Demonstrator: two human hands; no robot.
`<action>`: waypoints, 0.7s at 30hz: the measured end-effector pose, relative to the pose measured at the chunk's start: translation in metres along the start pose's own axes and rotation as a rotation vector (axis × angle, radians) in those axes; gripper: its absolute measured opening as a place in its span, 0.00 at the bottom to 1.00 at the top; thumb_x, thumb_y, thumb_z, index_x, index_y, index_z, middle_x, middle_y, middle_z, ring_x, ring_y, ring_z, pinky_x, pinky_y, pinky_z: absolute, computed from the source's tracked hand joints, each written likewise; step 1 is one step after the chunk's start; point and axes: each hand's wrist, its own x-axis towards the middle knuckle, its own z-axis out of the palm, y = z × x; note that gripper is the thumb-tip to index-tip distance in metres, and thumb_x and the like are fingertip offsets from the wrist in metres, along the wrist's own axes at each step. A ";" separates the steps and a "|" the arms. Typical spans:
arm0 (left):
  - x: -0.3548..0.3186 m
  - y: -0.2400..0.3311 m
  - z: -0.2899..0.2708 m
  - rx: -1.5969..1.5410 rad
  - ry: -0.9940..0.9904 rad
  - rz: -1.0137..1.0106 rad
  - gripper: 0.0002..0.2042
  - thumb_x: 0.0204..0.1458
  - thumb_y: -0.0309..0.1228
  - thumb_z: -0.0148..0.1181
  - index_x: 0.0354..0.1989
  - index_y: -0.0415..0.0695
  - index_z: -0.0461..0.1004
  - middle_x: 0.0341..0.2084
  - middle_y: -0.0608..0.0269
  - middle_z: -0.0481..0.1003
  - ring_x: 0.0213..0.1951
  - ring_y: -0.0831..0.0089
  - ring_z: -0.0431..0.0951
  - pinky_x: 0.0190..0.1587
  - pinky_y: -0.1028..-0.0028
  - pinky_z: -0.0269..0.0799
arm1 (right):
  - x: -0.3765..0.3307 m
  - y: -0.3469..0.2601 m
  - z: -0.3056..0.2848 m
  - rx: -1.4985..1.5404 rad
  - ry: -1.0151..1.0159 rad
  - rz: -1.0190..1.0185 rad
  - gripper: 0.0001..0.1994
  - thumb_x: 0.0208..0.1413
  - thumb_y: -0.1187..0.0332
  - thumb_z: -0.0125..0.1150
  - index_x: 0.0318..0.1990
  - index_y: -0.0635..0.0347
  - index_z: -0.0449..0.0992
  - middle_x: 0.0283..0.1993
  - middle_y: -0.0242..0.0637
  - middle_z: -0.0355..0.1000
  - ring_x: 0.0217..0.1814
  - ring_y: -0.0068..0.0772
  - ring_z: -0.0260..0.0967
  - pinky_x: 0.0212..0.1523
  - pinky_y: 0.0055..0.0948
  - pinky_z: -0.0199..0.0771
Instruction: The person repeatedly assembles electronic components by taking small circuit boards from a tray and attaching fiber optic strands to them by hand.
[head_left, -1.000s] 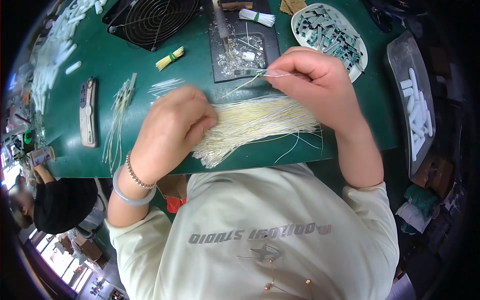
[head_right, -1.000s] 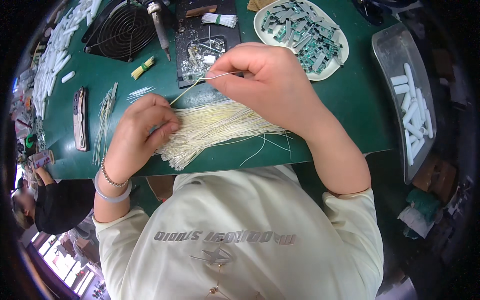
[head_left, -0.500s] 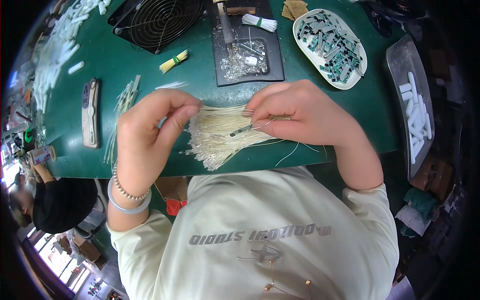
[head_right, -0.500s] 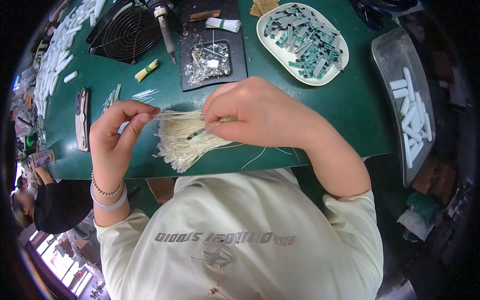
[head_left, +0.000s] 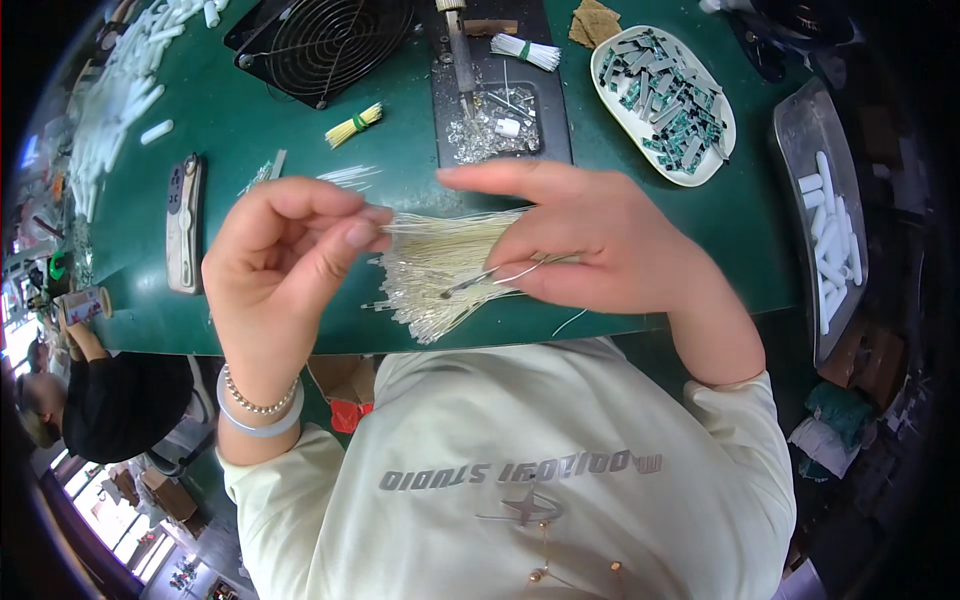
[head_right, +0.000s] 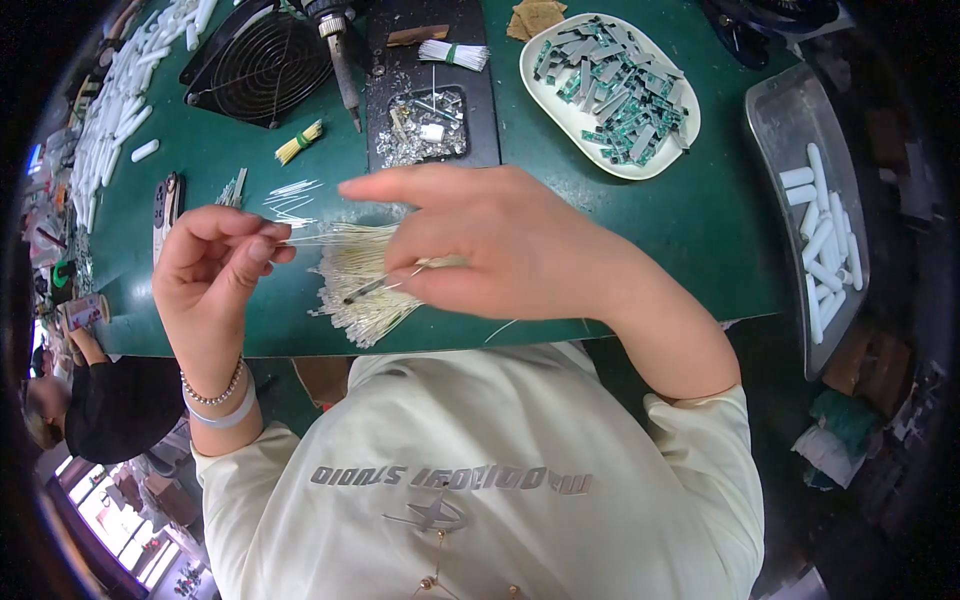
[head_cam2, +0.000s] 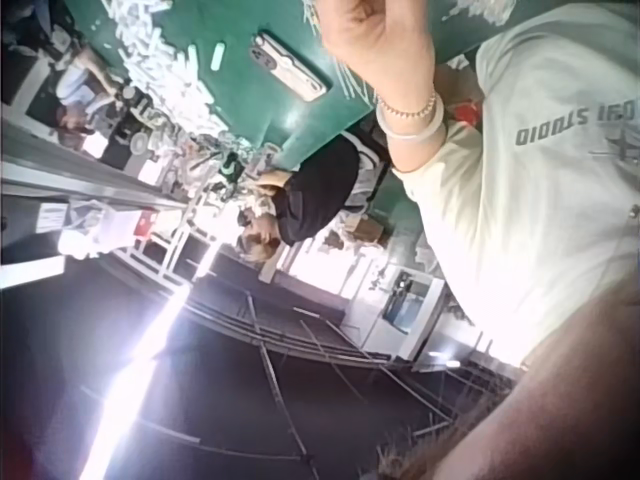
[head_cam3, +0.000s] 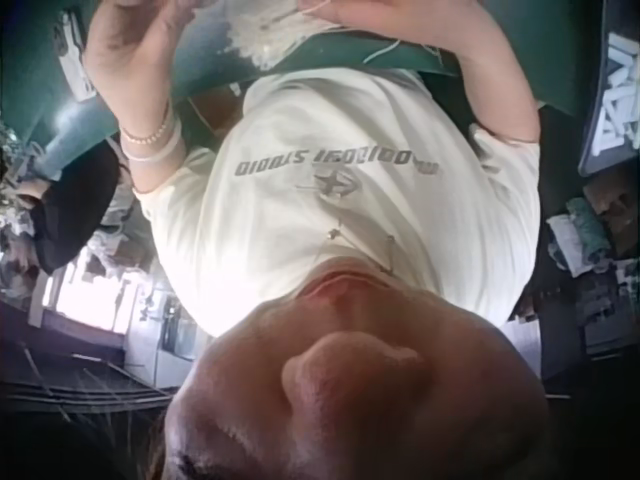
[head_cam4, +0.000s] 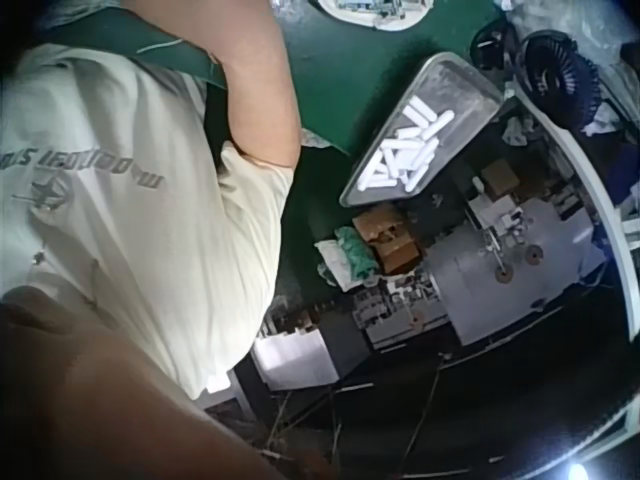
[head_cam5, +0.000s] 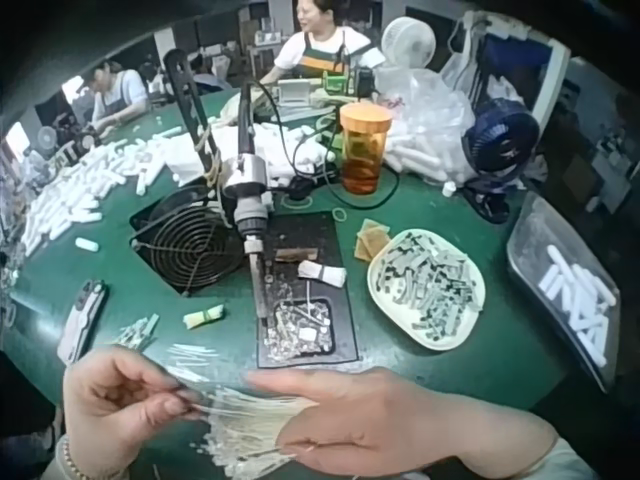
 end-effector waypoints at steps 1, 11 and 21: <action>-0.002 0.001 0.002 0.000 -0.002 0.000 0.07 0.49 0.15 0.58 0.37 0.32 0.69 0.32 0.52 0.77 0.34 0.72 0.79 0.38 0.78 0.75 | 0.001 -0.002 0.003 0.013 0.035 -0.039 0.04 0.43 0.75 0.63 0.30 0.61 0.77 0.44 0.43 0.73 0.41 0.38 0.73 0.40 0.27 0.72; -0.014 0.015 -0.043 0.468 0.080 0.008 0.07 0.47 0.18 0.61 0.35 0.34 0.72 0.30 0.54 0.77 0.33 0.72 0.78 0.36 0.78 0.72 | -0.006 -0.002 -0.018 0.057 -0.147 0.046 0.03 0.45 0.75 0.61 0.29 0.61 0.75 0.32 0.38 0.71 0.29 0.36 0.70 0.28 0.29 0.68; 0.000 -0.014 0.022 0.609 -0.350 0.374 0.06 0.42 0.20 0.63 0.30 0.37 0.74 0.27 0.58 0.76 0.28 0.67 0.76 0.32 0.75 0.71 | 0.002 -0.006 0.001 0.094 -0.201 0.042 0.02 0.48 0.73 0.58 0.28 0.62 0.74 0.29 0.36 0.70 0.28 0.37 0.69 0.29 0.28 0.69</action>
